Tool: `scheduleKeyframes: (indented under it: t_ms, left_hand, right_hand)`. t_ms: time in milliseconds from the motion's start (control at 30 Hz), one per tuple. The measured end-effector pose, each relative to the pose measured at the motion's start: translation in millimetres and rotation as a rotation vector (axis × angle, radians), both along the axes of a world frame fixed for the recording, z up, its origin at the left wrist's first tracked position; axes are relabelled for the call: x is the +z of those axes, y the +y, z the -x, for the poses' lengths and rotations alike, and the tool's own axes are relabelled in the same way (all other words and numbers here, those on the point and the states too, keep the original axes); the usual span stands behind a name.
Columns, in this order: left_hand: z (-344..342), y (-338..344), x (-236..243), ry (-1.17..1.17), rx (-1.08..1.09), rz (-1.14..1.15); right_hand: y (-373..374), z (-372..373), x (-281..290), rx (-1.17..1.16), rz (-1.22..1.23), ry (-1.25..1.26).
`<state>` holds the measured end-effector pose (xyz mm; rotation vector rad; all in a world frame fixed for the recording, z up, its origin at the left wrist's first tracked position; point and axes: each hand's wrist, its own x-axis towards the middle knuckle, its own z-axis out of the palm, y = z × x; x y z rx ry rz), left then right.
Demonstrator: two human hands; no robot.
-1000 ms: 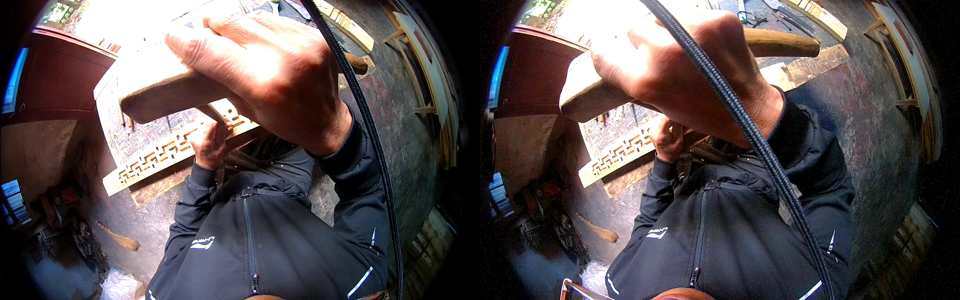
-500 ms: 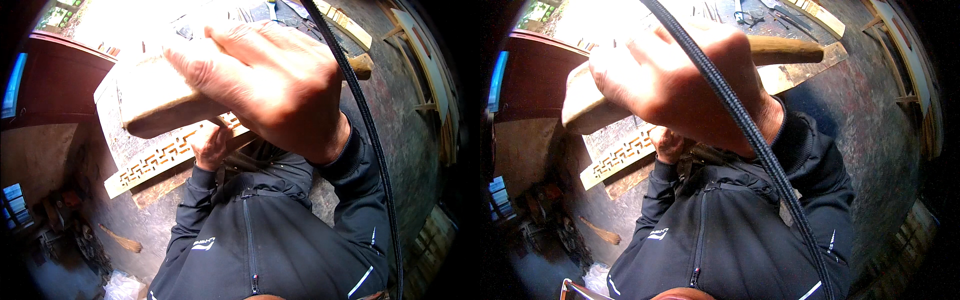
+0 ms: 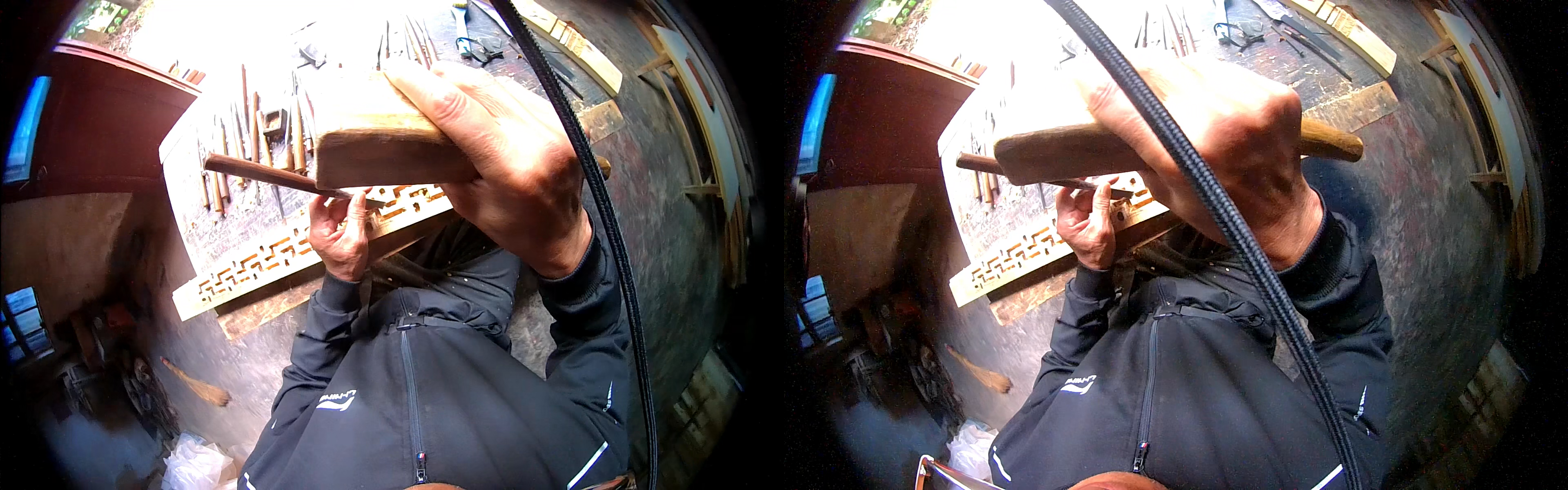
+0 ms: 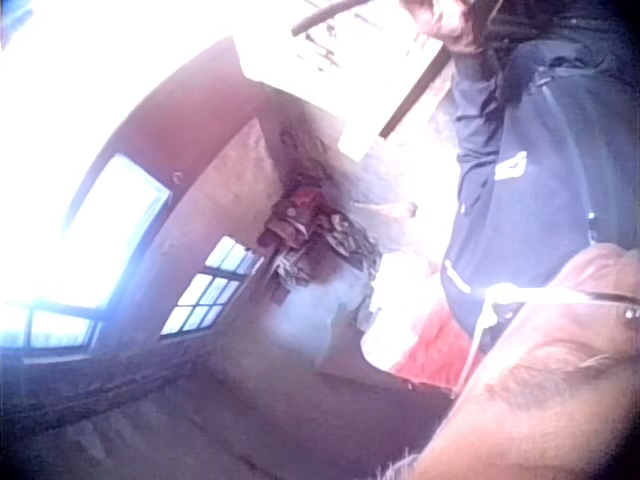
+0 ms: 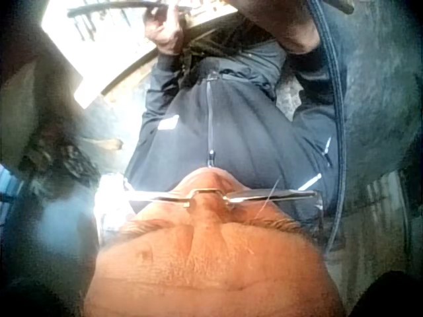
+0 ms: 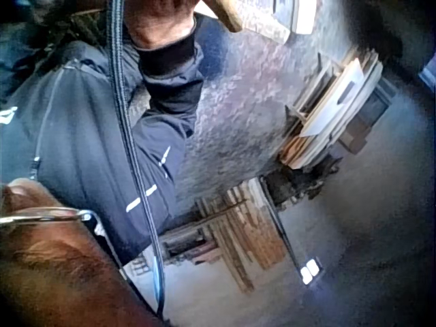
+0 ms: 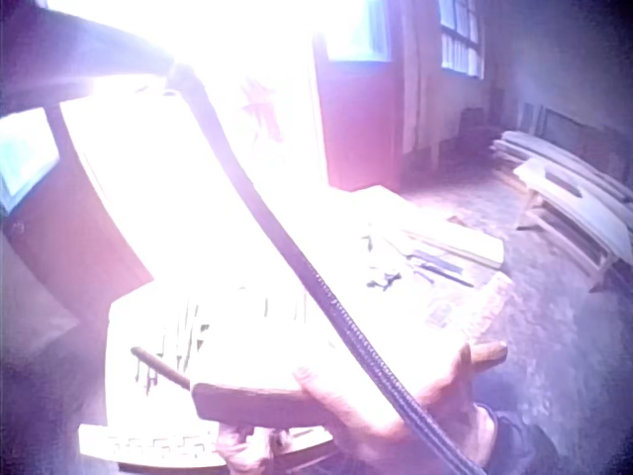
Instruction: The person carves a decorative geometric pattern into a wooden board using a chisel and a mallet. They strike the chisel repeatedly to remove small sections of wood and occasionally wipe shavings away by hand.
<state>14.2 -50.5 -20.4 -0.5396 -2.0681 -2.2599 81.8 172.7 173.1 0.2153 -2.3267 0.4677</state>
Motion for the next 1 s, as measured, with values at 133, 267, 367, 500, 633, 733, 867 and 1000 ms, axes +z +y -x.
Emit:
scheduleKeyframes:
  t_ms: [133, 267, 367, 500, 633, 733, 867, 1000]
  left_hand:
    - [-4, 3, -7, 0.053, 0.039, 0.082]
    - [-3, 8, 0, 0.048, 0.044, 0.061]
    - [-1, 5, -3, 0.105, 0.029, 0.122]
    - [-3, -1, -12, 0.180, 0.011, 0.237]
    - [1, 3, -9, 0.209, -0.016, 0.189]
    - [0, 1, -13, 0.178, 0.013, 0.209]
    - [1, -2, -12, 0.218, -0.006, 0.279]
    - [0, -7, -18, 0.258, -0.004, 0.346]
  right_hand:
    - [4, -1, -1, 0.000, 0.040, -0.085]
    - [10, 3, -4, -0.034, 0.010, -0.128]
    - [9, 4, -6, -0.042, 0.016, -0.131]
    - [13, 8, -11, -0.032, -0.040, -0.086]
    - [18, 13, -16, -0.023, -0.081, -0.030]
    - [17, 15, -16, -0.011, -0.070, -0.043]
    - [14, 14, -10, -0.008, -0.044, -0.077]
    - [14, 14, -9, -0.010, -0.038, -0.079]
